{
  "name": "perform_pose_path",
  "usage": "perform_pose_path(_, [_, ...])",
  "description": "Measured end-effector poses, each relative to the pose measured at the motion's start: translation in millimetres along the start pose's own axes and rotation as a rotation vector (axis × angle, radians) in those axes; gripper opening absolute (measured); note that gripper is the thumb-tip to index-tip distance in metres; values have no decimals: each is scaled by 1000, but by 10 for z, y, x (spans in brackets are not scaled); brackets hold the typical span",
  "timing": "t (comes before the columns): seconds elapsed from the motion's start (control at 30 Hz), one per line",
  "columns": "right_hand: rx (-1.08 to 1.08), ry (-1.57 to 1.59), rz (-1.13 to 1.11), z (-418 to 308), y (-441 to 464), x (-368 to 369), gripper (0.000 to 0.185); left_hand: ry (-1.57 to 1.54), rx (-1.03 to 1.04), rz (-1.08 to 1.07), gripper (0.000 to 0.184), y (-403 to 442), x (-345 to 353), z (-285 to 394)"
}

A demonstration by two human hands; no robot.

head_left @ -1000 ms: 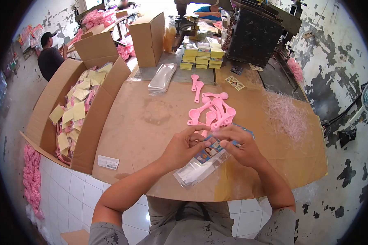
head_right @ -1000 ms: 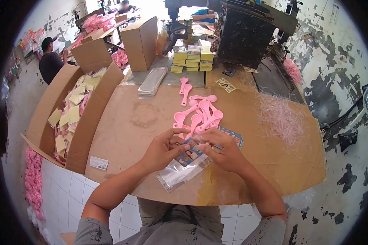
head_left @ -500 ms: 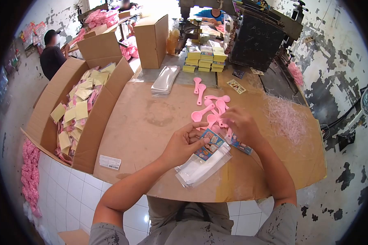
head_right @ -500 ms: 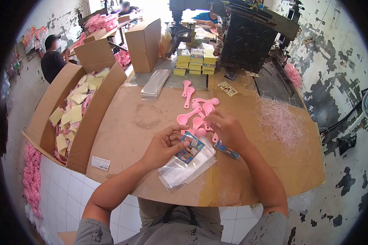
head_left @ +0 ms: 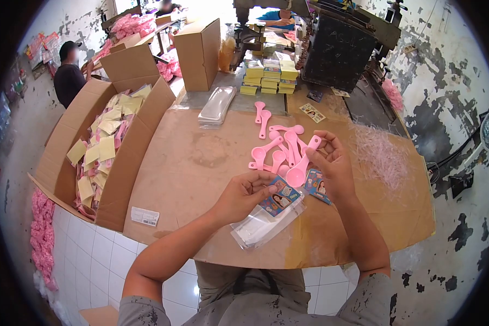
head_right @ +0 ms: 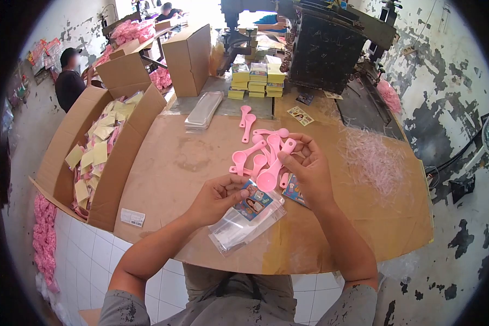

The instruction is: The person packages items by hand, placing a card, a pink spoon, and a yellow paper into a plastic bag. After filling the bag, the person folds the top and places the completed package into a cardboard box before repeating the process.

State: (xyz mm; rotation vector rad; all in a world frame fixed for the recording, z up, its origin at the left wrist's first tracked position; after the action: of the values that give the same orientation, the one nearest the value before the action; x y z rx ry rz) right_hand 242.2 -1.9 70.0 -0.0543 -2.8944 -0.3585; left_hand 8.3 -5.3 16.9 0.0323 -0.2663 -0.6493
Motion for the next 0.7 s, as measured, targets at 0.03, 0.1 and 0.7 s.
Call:
perform_pose_path(0.03, [8, 8, -4, -3, -9, 6, 44, 4, 2, 1, 29, 3, 0, -12])
perform_pose_path(0.1, [23, 24, -14, 2, -38, 44, 44, 13, 6, 6, 29, 5, -6, -44])
perform_pose_path(0.7, [-119, -229, -434, 67, -222, 99, 23, 21, -39, 45, 29, 12, -14, 13])
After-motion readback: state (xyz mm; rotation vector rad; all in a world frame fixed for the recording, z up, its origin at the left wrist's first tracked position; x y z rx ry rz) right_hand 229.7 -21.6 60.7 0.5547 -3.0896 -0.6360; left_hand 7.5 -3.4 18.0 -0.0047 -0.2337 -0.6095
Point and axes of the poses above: each hand's wrist, its own y-axis towards the middle knuckle, its own x-axis out of the palm, z = x × y, the point moved 1 cm from there along y, towards the middle knuckle, and after that the axes turned 3 degrees about y, right-handed, at the moved point
